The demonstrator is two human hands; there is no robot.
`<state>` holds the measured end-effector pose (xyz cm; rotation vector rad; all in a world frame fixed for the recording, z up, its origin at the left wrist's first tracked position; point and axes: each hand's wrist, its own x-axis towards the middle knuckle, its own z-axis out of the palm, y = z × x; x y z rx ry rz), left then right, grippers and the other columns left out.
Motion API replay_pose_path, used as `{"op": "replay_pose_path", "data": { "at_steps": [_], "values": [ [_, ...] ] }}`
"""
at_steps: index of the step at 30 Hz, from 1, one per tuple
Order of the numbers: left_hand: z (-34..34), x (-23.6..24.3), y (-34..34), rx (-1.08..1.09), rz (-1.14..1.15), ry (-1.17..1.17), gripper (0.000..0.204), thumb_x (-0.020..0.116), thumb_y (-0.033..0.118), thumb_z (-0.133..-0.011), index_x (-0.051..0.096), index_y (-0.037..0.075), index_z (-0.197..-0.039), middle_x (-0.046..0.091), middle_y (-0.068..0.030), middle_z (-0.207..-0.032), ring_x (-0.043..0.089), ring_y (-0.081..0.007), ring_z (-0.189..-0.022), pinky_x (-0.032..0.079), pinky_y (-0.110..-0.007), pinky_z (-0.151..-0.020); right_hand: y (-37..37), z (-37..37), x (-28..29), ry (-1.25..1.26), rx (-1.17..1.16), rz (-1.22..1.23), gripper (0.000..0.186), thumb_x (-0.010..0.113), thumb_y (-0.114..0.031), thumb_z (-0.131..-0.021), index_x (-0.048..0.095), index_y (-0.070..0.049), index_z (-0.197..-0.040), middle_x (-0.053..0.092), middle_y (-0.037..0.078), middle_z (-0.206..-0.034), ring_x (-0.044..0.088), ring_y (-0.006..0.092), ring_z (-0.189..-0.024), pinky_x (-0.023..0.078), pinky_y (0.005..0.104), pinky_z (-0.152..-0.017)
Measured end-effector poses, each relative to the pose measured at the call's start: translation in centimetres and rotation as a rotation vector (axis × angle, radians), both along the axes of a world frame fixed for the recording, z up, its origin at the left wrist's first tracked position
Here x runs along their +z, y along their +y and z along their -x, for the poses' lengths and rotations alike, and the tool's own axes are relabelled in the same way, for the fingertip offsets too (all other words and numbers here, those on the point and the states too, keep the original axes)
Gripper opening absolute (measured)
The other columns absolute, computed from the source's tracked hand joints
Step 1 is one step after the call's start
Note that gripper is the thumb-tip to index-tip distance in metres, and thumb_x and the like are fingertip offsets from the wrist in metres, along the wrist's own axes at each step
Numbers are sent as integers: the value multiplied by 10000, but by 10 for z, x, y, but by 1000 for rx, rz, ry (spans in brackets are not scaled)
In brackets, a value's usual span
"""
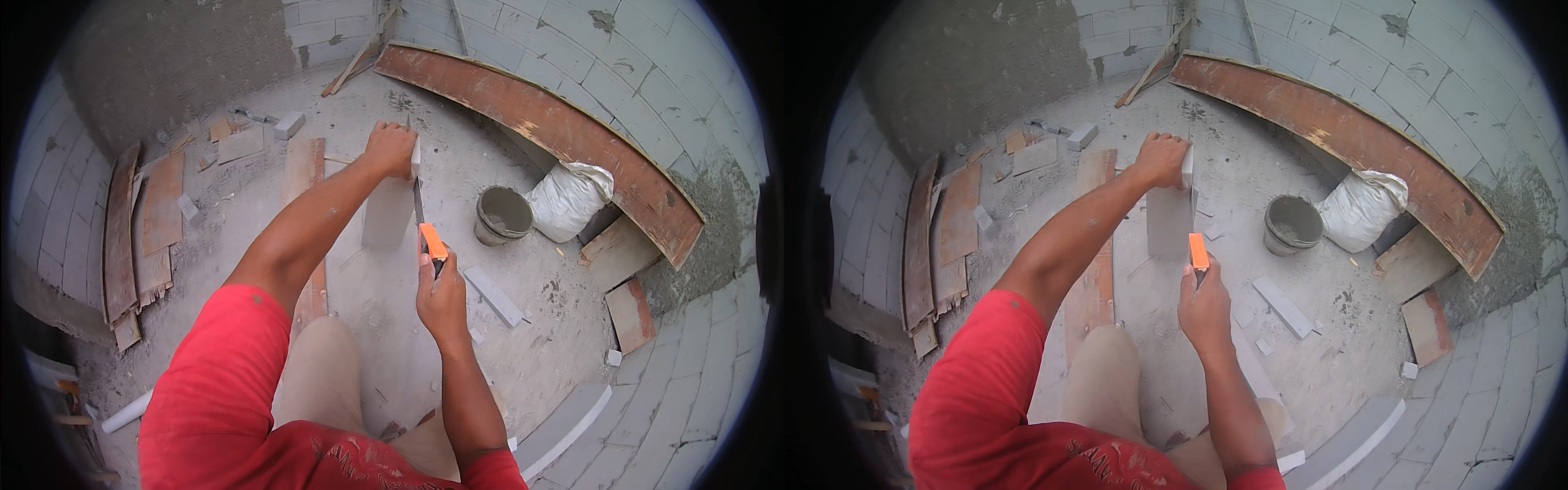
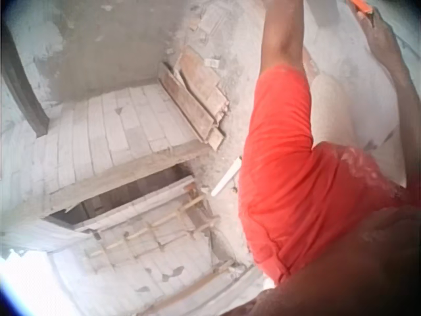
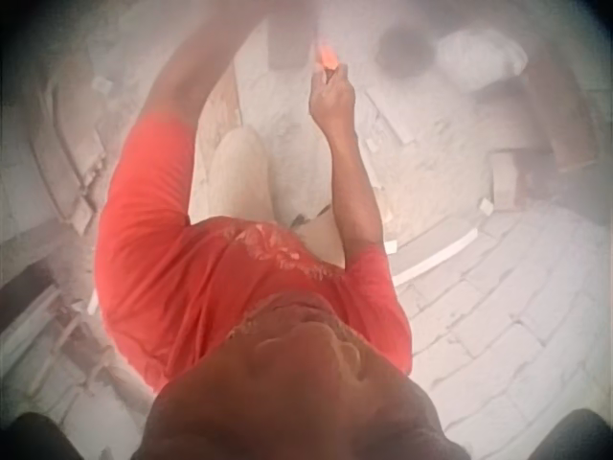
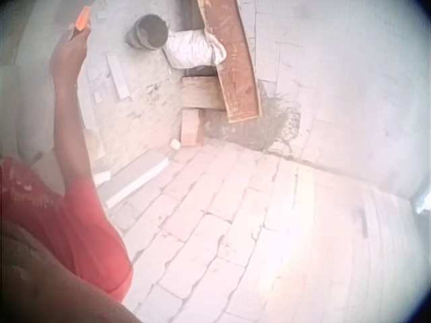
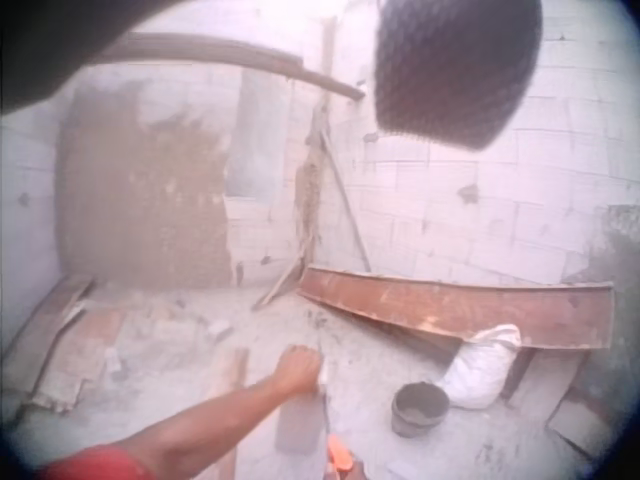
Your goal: The person uses a hand saw to cut a white rectangular tile on a construction site floor. They hold the tile steady with one hand and saw through it with the other, creating a cut piece.
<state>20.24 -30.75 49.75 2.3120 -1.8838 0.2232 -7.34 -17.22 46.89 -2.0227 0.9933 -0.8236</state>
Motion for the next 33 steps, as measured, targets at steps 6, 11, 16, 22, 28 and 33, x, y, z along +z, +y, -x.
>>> {"op": "replay_pose_path", "data": {
  "at_steps": [6,11,16,22,28,33],
  "values": [
    [-6,-26,-26,85,146,-109,805,813,206,-754,510,77,-1489,604,-111,-1429,554,-280,-1370,377,-503,-1162,-11,-23,-33,113,-76,-103,409,534,-208,-1092,453,42,-1405,711,287,-896,706,509,-863,550,541,-737],
    [-32,-15,-42,90,161,-113,719,788,196,-750,558,98,-1423,622,-90,-1389,571,-274,-1336,397,-504,-1126,95,66,-55,19,-71,84,376,588,-78,-1036,493,18,-1387,723,284,-1030,751,454,-897,592,476,-808],
    [-37,-16,-47,130,120,-107,646,768,205,-774,585,112,-1386,626,-83,-1384,568,-271,-1345,413,-504,-1109,6,-23,-14,164,-71,-151,344,593,-133,-1049,495,56,-1318,731,296,-997,729,472,-858,590,505,-741],
    [-42,-24,-48,142,84,-88,660,805,230,-765,591,122,-1380,625,-77,-1396,559,-267,-1369,414,-500,-1116,-32,-55,-21,214,-92,-96,295,566,-166,-1073,519,49,-1270,725,258,-892,718,498,-842,580,520,-746],
    [-42,-16,-42,137,102,-61,685,845,229,-735,603,124,-1367,629,-75,-1393,555,-264,-1375,397,-509,-1141,83,48,-60,88,-48,-8,435,603,-56,-1016,468,31,-1420,668,291,-1346,765,416,-1016,605,444,-859],
    [-27,-10,-59,127,162,-66,701,854,231,-722,602,123,-1367,631,-70,-1390,550,-260,-1380,396,-495,-1139,-69,-78,-8,301,-160,44,293,577,-183,-1079,513,48,-1247,702,284,-823,719,473,-777,563,510,-648]
  ]
}}
